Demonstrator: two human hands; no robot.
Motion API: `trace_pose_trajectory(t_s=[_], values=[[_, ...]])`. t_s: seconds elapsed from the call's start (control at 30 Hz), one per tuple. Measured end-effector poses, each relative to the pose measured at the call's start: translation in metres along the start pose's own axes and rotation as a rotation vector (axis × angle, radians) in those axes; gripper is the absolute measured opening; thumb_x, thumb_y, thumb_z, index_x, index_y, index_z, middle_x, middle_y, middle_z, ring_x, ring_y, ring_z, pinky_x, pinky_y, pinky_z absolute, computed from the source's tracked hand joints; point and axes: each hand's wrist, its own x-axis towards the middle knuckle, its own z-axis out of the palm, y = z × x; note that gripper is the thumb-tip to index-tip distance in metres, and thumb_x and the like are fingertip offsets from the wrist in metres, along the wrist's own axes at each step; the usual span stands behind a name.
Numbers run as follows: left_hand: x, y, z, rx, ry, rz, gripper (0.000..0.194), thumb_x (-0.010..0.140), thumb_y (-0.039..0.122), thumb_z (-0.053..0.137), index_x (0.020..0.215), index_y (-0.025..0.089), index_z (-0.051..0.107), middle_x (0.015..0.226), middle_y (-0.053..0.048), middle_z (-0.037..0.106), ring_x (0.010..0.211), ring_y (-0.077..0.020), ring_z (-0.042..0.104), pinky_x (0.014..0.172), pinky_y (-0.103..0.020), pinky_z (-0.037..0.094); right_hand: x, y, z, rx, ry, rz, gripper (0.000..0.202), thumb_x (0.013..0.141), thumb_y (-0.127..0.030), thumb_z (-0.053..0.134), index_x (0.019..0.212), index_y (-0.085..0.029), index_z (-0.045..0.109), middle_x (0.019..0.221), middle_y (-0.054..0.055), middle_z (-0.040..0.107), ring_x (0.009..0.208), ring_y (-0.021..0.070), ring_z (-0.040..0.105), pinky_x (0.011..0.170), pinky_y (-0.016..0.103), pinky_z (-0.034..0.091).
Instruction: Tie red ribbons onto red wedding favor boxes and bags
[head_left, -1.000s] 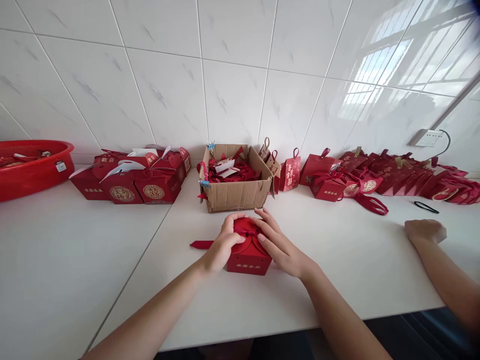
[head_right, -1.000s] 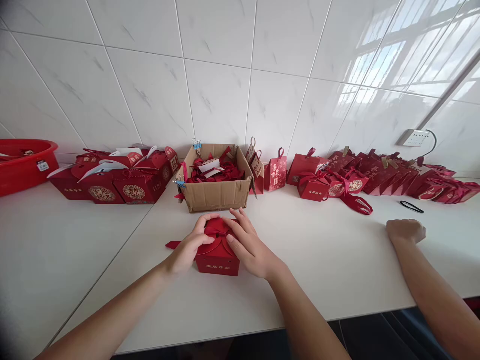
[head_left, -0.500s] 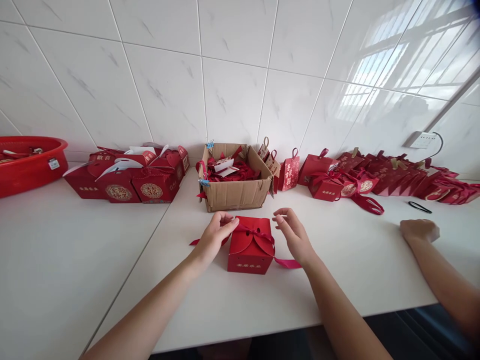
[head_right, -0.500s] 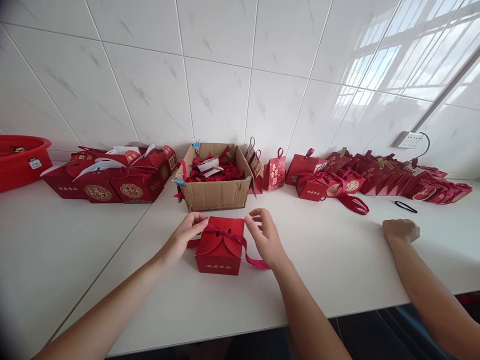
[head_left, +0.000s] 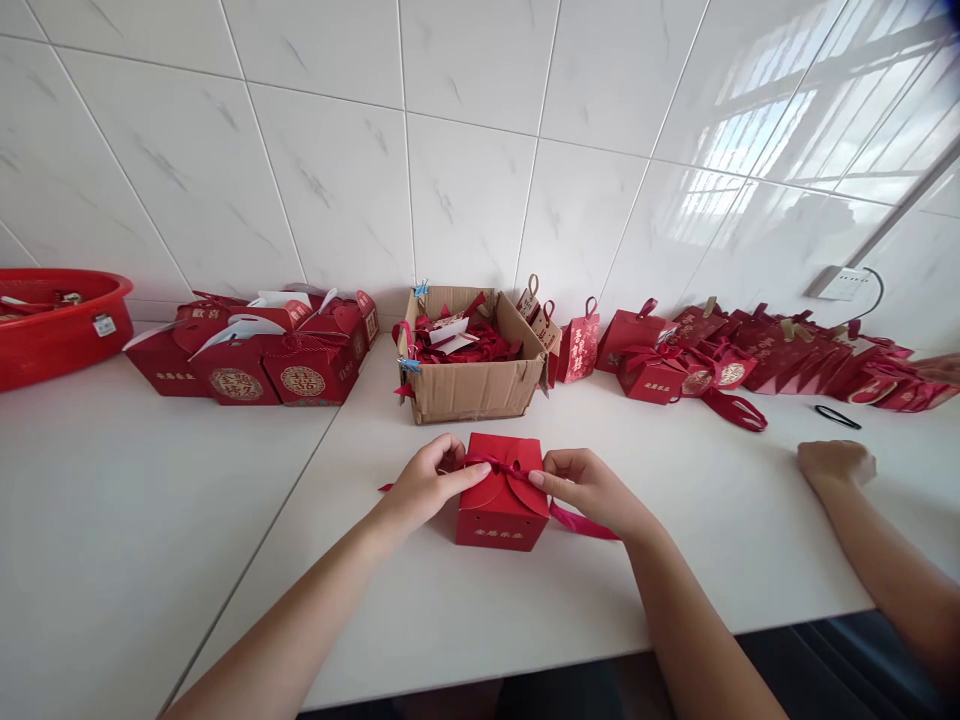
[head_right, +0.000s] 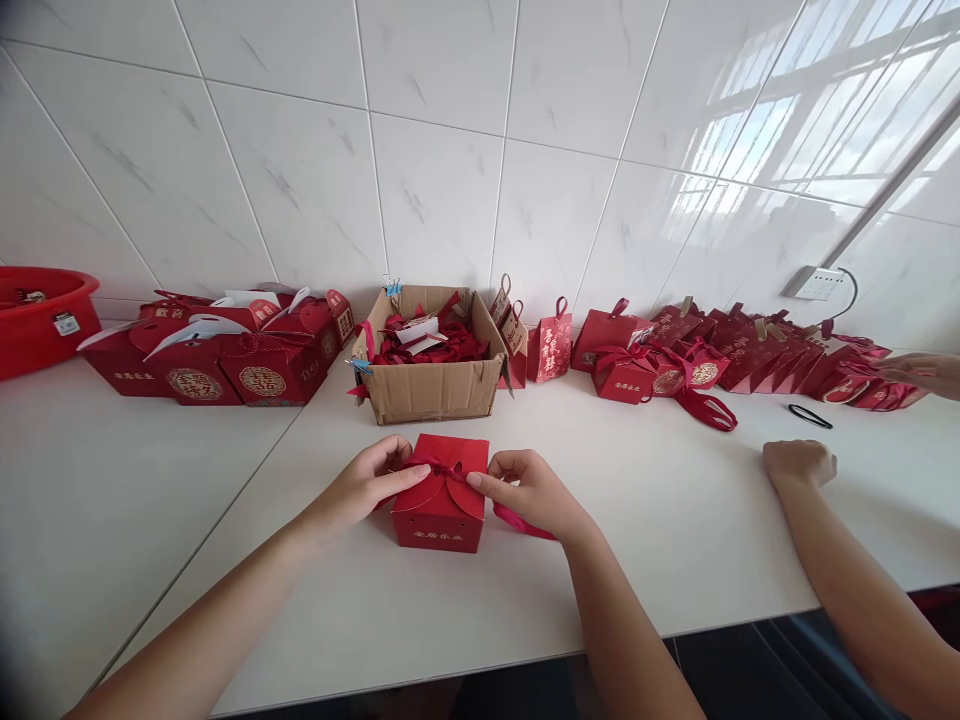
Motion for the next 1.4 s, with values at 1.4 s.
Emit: trace_pose_trajectory(t_s=[1.4], values=[[0.002, -0.002, -0.007, -0.127, -0.076, 0.026, 0.059, 0.07, 0.04, 0.072, 0.054, 0.02, 0.019, 0.057, 0.006, 0.022, 0.052, -0.0084, 0.02, 0.053, -0.027, 0.012, 0.0, 0.006, -0.011, 0.287, -0.037, -0.032, 0.038, 0.081, -0.043, 0.068, 0.055, -0.018, 0.054, 0.058, -0.003, 0.049, 0.06, 0.0112, 0.042, 0.061, 0.027, 0.034]])
